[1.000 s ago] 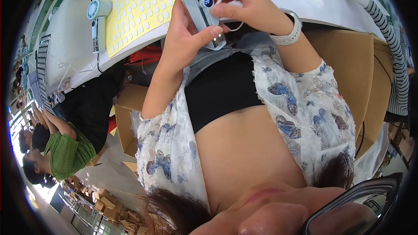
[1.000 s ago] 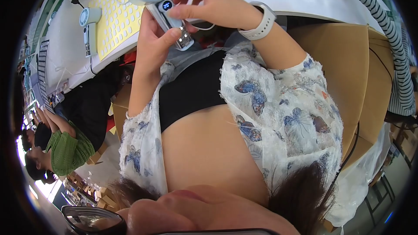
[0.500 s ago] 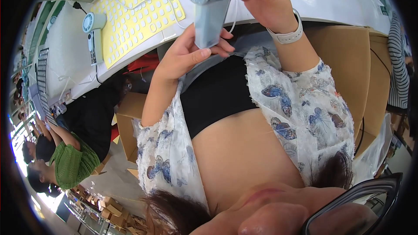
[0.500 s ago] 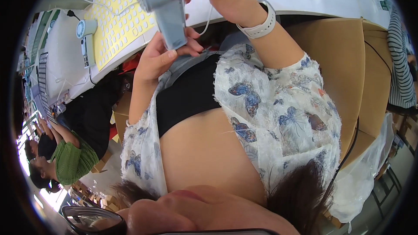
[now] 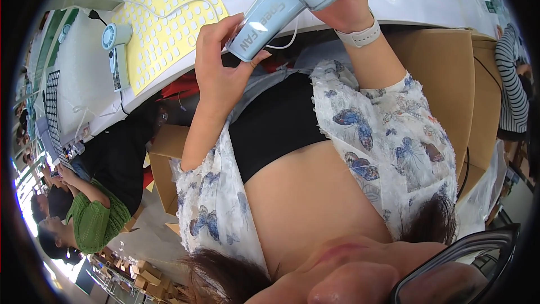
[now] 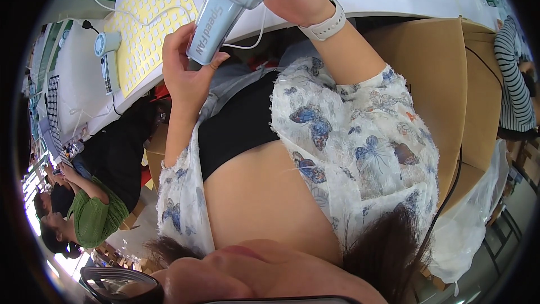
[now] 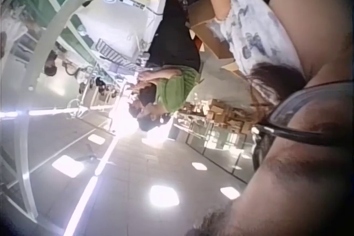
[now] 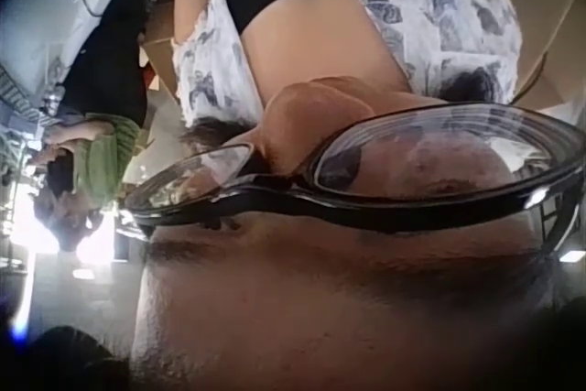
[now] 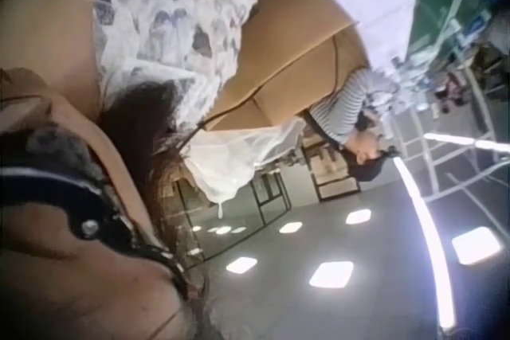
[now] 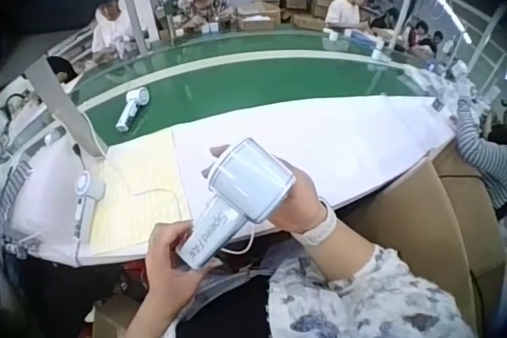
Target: The person assembles handheld fans by hand, combining a fan casing, a circuit board, a battery, and a lanyard, then inspects each completed fan before packaging it.
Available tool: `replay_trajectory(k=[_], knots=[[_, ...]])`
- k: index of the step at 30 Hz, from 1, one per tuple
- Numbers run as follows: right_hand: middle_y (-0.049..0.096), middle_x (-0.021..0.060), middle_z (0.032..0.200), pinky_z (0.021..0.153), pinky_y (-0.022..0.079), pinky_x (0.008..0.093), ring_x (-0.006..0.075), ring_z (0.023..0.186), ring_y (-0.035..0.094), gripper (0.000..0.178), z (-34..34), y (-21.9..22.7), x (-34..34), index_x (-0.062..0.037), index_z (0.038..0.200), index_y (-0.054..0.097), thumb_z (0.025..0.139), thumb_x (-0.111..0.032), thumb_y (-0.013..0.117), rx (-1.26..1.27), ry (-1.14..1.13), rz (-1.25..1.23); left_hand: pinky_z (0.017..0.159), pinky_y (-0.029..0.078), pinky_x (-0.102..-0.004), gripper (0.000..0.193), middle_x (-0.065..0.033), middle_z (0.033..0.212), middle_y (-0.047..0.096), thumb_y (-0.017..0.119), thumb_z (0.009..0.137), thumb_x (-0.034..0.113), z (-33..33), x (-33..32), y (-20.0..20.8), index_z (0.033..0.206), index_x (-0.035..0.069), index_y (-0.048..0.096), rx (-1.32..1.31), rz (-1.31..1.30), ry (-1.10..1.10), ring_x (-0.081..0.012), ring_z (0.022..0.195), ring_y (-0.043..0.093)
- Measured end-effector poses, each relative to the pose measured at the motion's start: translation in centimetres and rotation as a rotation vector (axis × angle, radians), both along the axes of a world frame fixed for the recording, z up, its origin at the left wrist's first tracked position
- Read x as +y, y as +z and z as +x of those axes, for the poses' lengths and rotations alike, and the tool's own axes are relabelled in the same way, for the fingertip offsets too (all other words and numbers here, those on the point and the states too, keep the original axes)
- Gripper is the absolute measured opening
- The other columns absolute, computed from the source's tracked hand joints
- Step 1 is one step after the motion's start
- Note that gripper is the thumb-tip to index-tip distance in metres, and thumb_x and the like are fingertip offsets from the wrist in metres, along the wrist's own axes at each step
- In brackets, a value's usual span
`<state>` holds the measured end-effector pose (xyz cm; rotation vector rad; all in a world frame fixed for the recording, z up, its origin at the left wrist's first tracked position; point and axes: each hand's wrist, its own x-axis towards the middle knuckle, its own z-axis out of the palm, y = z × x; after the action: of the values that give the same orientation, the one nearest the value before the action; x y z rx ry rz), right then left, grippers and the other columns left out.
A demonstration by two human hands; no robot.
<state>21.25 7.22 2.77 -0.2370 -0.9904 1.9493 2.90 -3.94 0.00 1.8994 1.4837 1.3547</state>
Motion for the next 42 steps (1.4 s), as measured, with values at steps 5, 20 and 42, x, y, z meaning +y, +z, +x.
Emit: replay_trajectory(k=[5,20,42], knots=[[0.042,0.0204,0.138,0.1,0.04,0.0453,0.0368,0.121,0.048,0.06,0.2,-0.9,0.6,0.0074,0.137,0.033,0.095,-0.035,0.037,0.048,0.066,-0.007,0.079,0.049,-0.0312,0.066,-0.0085,0.097,0.055,0.084,0.06,0.01,0.1,-0.2,0.6,0.118,0.007,0.053,0.009,0.024,0.002,-0.0217,0.09,0.058],[0.05,0.0071,0.132,0.1,0.038,0.0392,0.02,0.12,0.049,0.061,-0.8,-1.1,-0.1,-0.0056,0.138,0.035,0.095,-0.048,0.041,-0.102,-0.06,0.091,0.08,0.053,-0.0347,0.092,-0.0158,0.104,0.061,0.083,0.064,0.034,0.1,-1.1,1.1,0.134,0.003,0.033,-0.744,-0.504,-0.407,-0.0251,0.089,0.066],[0.063,0.0117,0.096,0.081,0.049,0.0339,0.022,0.087,0.063,0.071,5.0,3.7,0.0,0.0035,0.128,0.041,0.075,-0.027,0.078,-0.175,-0.48,0.467,0.094,0.044,-0.0341,0.046,-0.0117,0.126,0.051,0.062,0.085,0.007,-0.3,0.3,0.3,0.128,0.001,0.045,-0.596,-0.36,-0.38,-0.0216,0.118,0.049]])
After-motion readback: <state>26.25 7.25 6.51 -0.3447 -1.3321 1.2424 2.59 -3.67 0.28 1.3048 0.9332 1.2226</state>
